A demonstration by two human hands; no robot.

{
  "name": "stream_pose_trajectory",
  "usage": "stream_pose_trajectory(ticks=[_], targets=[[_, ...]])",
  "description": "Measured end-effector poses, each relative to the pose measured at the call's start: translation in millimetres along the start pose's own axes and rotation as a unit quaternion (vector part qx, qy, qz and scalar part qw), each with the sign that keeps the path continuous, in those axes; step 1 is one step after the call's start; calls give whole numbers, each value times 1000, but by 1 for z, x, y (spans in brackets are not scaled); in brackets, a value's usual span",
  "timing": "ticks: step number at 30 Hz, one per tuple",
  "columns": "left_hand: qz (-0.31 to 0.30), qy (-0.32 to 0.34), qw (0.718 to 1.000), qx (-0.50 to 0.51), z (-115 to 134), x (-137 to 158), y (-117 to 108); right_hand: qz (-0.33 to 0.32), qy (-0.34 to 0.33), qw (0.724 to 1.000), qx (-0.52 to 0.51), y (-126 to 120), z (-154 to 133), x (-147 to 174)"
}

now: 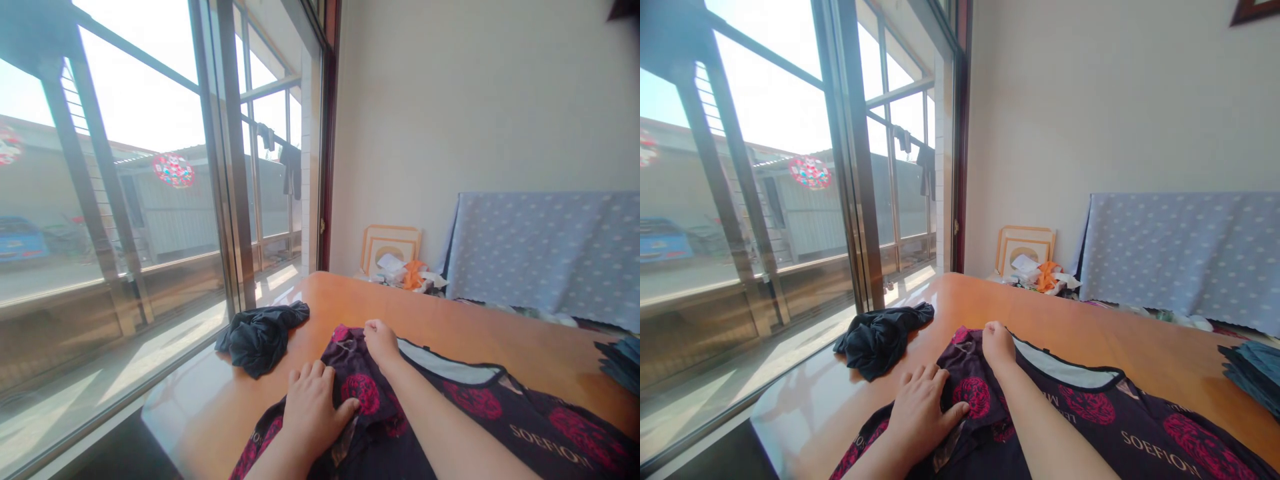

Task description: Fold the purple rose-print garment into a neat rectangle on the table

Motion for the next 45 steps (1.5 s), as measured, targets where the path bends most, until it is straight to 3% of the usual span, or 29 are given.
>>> stream_pose_trajectory(ticks=[3,6,10,13,16,19,22,25,31,36,39,45], targets=[[7,10,1000,3,0,-1,0,29,-26,999,38,-6,-9,3],[17,15,1000,4,0,-1,0,3,-92,994,60,7,-28,11],[16,11,1000,3,0,-1,1,-106,-164,968,159,42,-39,26],[7,1,1000,3,-1,-1,1,-191,-150,932,269,64,-24,33],[4,-1,1000,2,0,-1,0,-208,-135,926,284,67,-14,30],[0,-5,1000,-4,0,-1,-1,-195,-126,936,265,58,-10,23],[-6,-8,1000,-7,1,0,-2,-126,-97,954,253,33,-8,15],[-3,-4,1000,-7,2,0,-2,-81,-103,956,262,12,-10,21],[10,10,1000,-9,1,1,-1,-109,-179,929,305,15,-5,61],[9,8,1000,-9,2,2,-3,-101,-113,932,328,3,11,69],[10,7,1000,-16,3,2,-4,-83,-110,941,310,-13,8,80],[0,0,999,-42,13,3,-11,-141,-100,941,292,-32,14,129]])
Point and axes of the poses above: each hand's wrist, its own x-axis away from the middle knuckle, its own y-axis out of the palm, z = x × y, the point moved 7 cm from there along -x, towards the middle knuckle, and after that the axes turned 1 degree about -y, right-handed, at the moved point
